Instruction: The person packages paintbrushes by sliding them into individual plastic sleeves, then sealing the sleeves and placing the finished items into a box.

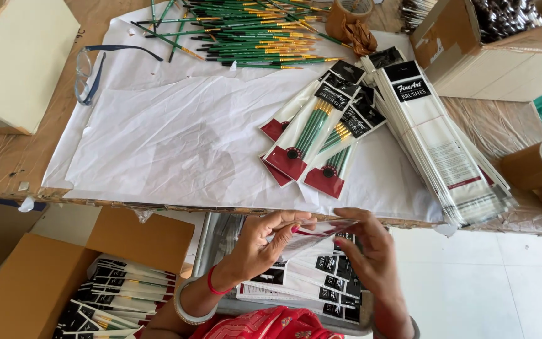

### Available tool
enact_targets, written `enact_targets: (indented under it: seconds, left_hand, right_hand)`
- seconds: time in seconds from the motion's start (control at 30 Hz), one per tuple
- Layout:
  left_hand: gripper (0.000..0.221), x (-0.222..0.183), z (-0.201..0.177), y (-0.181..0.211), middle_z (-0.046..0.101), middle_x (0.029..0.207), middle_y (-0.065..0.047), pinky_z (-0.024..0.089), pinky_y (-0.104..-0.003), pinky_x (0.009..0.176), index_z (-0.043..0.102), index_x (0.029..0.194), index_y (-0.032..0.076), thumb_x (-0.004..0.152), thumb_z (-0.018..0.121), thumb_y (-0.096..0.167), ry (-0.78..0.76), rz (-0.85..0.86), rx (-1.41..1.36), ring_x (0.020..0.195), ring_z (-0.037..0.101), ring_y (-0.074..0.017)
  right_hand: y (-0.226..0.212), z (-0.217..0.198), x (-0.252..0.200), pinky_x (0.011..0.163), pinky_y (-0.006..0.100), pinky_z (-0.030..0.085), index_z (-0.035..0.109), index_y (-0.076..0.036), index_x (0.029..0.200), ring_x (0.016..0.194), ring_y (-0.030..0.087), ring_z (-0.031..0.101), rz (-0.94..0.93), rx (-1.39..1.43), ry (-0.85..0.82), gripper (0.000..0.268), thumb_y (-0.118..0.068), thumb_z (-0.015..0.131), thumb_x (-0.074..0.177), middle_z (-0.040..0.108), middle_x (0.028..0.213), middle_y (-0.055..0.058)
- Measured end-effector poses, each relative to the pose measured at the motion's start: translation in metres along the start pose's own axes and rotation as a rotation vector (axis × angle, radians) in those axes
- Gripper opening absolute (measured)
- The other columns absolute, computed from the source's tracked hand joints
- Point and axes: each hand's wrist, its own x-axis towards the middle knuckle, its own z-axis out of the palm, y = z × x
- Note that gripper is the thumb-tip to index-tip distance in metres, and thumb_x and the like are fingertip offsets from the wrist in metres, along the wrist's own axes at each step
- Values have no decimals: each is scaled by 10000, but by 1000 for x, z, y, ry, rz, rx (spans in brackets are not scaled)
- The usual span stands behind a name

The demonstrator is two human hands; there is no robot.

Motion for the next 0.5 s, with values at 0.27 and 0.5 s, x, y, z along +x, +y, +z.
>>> enact_targets:
  seconds: [0.27, 0.5]
  left_hand:
    - [118, -4, -25, -14, 807, 969, -111, 621, -260, 651, 720, 1083, 13, 968, 728, 36, 129, 149, 456, 833, 810, -162]
    - [243, 13, -56, 4, 797, 1015, -126, 593, -289, 654, 738, 1136, 51, 908, 741, -31, -188, 408, 474, 816, 774, -202]
  right_hand:
    - [62, 13, 9, 693, 272, 570, 727, -6, 909, 764, 143, 716, -128, 36, -80, 80, 29, 777, 857, 784, 883, 86]
    - [66, 0, 38, 740, 288, 602, 765, -41, 970, 869, 161, 747, -392, 296, -344, 111, 34, 722, 901, 761, 946, 77]
